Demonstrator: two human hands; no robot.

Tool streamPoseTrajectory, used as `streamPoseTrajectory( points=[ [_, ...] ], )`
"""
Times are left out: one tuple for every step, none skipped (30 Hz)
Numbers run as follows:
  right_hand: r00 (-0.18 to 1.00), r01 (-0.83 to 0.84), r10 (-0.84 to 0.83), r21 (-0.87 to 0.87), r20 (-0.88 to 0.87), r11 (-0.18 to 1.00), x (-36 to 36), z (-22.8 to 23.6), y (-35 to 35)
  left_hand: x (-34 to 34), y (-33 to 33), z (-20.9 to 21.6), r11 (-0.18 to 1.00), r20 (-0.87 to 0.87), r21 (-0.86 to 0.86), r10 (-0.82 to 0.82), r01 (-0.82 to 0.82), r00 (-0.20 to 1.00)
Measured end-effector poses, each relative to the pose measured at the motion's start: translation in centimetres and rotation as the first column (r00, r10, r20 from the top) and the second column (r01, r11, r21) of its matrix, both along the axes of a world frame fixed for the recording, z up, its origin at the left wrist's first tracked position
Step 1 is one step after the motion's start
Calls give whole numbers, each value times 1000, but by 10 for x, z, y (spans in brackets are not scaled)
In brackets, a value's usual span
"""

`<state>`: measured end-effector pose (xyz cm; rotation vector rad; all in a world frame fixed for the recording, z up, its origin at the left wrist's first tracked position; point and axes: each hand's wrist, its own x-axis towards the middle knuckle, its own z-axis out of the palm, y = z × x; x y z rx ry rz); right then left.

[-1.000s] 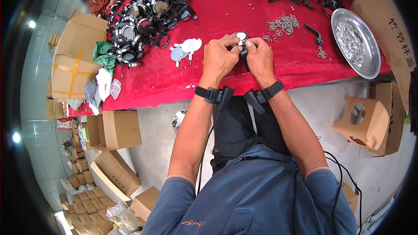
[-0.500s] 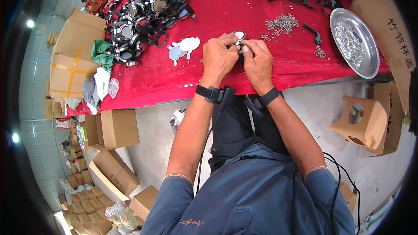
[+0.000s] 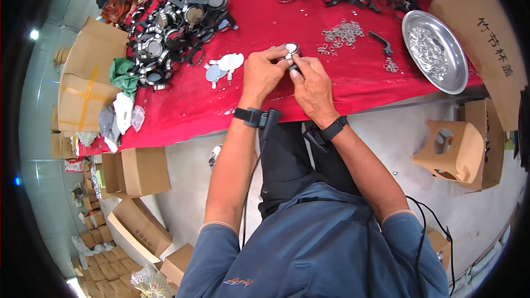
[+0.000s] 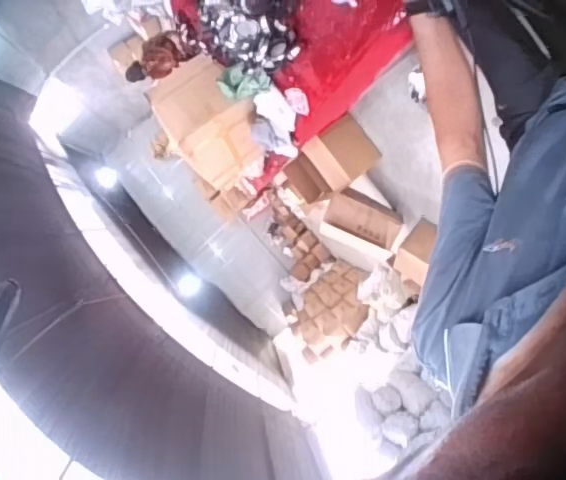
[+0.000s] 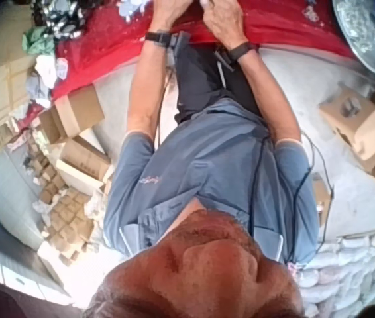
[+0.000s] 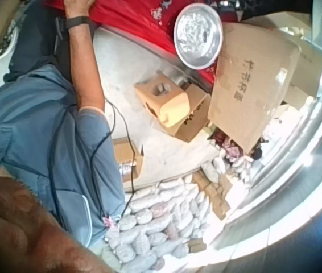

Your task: Assembling small plastic rings and metal components at a workbench in a factory setting.

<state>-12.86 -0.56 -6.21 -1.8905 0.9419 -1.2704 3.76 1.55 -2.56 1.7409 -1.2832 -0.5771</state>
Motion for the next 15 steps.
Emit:
streamPoseTrajectory(
  points=[
    [999,-43,43,7,-4,999,-6,3,-5,6,2,0,1000,-9,12,-21,21,1000],
    [996,-85,85,17,-9,996,-12,4,-12,5,4,6,999,-21,46,-24,25,999],
    [996,-32,30,-22,-84,999,-22,7,-23,6,10,11,997,17,64,-35,34,999],
    [989,72,-83,-93,-119,993,-37,11,-38,6,13,15,996,54,82,-43,39,998],
    [971,136,-151,-91,-185,986,-51,23,-54,8,17,16,997,54,73,-28,24,998],
    [946,228,-264,-194,-187,954,-70,21,-78,7,17,13,997,82,48,-61,57,995],
    [916,244,-335,-357,-220,902,-86,27,-98,9,19,10,997,112,27,-81,79,990],
    [872,222,-372,-420,-319,880,-108,28,-121,6,17,11,997,107,17,-79,78,991],
    [815,202,-409,-459,-412,865,-124,27,-140,3,15,12,996,63,45,-74,72,995],
    [775,167,-393,-439,-495,883,-139,25,-156,0,13,12,995,17,74,-70,69,997],
    [735,126,-361,-408,-573,904,-147,24,-166,1,14,12,995,36,64,-75,73,996],
    [688,85,-326,-373,-648,924,-149,27,-172,3,14,10,997,35,58,-61,59,998],
    [692,73,-320,-379,-647,923,-148,27,-175,6,13,8,996,16,62,-58,56,998],
    [623,60,-317,-361,-715,931,-148,25,-175,5,13,9,996,-5,70,-58,58,998],
    [548,50,-312,-342,-776,938,-148,24,-176,5,13,11,996,44,58,-67,64,997]
  ],
)
